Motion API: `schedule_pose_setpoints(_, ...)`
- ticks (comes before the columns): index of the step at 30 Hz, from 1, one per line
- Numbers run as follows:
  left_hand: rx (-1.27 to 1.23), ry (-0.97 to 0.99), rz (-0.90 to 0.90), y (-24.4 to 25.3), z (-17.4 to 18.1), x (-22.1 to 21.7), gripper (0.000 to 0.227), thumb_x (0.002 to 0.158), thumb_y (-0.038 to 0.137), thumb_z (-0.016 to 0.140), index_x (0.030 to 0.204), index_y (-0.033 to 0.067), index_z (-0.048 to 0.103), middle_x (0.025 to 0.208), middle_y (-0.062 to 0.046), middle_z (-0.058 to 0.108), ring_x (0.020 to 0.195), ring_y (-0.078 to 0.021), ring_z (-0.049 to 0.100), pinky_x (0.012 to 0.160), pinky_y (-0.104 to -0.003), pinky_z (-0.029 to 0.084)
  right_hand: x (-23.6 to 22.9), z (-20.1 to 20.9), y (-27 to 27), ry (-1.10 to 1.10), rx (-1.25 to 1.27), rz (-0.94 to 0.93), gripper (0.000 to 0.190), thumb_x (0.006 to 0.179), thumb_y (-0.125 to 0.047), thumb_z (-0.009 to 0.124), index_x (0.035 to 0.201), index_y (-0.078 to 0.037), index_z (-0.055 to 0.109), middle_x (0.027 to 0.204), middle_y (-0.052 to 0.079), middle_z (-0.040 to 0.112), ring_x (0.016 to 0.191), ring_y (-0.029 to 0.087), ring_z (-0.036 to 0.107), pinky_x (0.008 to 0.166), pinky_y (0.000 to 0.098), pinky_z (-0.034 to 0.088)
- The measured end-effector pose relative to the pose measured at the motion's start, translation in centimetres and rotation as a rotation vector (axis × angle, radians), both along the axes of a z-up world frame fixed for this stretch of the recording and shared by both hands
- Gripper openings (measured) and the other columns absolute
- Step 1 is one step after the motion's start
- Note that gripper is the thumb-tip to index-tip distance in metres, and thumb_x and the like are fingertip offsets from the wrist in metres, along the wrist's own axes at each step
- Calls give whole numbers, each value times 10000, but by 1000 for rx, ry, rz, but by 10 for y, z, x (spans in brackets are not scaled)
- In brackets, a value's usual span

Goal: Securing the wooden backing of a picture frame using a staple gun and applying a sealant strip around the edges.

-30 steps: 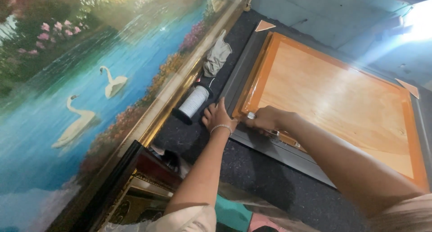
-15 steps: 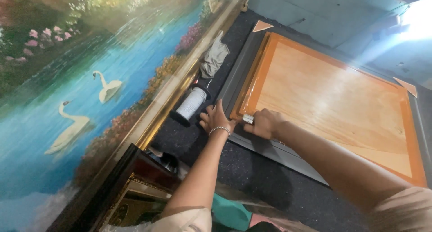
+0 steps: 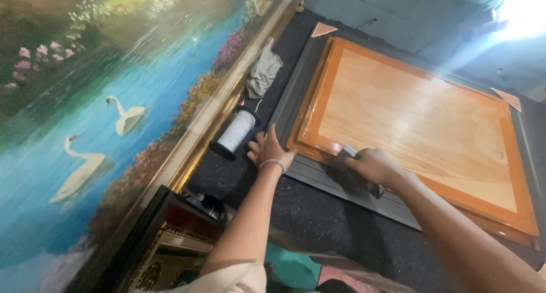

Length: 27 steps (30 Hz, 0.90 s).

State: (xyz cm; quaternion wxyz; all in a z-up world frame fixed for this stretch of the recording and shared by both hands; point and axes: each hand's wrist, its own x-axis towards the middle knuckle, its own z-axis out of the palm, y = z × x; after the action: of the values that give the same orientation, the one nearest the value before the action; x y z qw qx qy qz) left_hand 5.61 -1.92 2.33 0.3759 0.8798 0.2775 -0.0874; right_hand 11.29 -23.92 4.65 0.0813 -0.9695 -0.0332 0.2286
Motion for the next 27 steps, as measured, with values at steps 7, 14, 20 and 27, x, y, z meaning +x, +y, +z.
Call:
schedule_pose_setpoints(7,14,-18,5,-1,9,-5,871,643,484,676,1360,283,226,1335,-67,263,1200,-309,277,968,-415,244,-31,40,24,142,15,175,501,667,-493,591,958,-92,665,887,184,660,951,320,608,835,416,477)
schedule_pose_setpoints(14,54,-2,-2,-6,11,-6,887,642,465,698,1363,268,221,1330,-85,270,1200,-300,277,971,-415,231,-41,38,21,123,59,120,539,722,-522,571,1032,-86,640,937,168,660,975,318,597,838,402,479)
schedule_pose_setpoints(20,166,-146,147,-11,-34,7,536,778,417,540,1273,313,365,1321,-4,325,1210,-285,278,969,-447,217,-69,22,-16,-66,403,-137,501,696,-338,600,1157,-144,568,1036,150,633,1009,329,575,871,444,452)
schedule_pose_setpoints(27,-668,-246,-425,-134,-17,-31,529,698,679,558,973,235,640,946,-32,654,969,-235,592,840,-359,458,-121,12,-49,-749,512,80,612,529,-160,761,1101,-30,586,1109,117,581,1074,347,495,897,444,414)
